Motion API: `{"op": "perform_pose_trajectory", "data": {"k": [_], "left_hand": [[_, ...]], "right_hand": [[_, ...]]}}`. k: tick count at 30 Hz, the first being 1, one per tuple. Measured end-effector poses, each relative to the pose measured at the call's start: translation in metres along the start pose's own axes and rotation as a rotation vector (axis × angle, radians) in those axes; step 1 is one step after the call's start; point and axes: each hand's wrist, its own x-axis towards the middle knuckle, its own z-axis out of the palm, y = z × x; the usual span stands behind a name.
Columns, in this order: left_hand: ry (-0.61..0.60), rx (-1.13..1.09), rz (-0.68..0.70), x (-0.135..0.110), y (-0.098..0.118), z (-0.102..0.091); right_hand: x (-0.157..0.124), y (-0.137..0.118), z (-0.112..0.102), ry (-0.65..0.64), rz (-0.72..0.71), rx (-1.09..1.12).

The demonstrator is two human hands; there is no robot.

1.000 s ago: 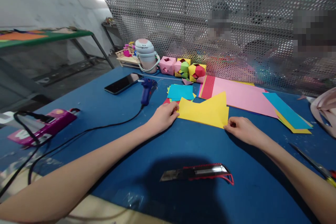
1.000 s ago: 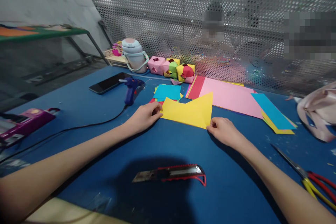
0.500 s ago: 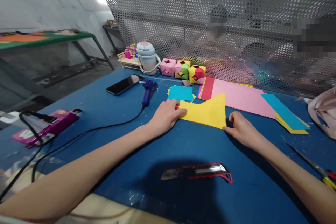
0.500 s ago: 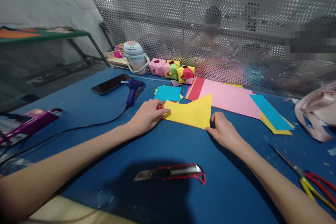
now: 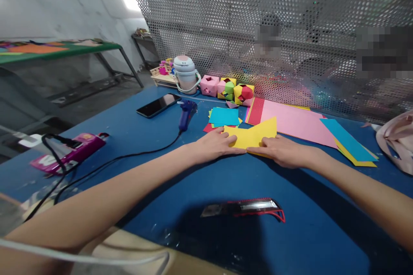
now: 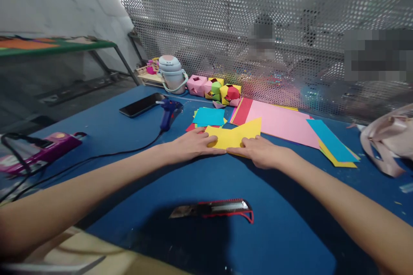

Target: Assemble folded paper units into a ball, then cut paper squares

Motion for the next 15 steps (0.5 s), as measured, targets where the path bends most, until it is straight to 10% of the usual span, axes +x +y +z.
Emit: {"op": "perform_pose_trajectory", "data": {"k": [15], "left_hand": [[0.098,-0.041,-0.054,-0.010,0.003,0.010]], "right_hand": [[-0.015,-0.009,-0.001,-0.014,0.080,-0.202]]}}
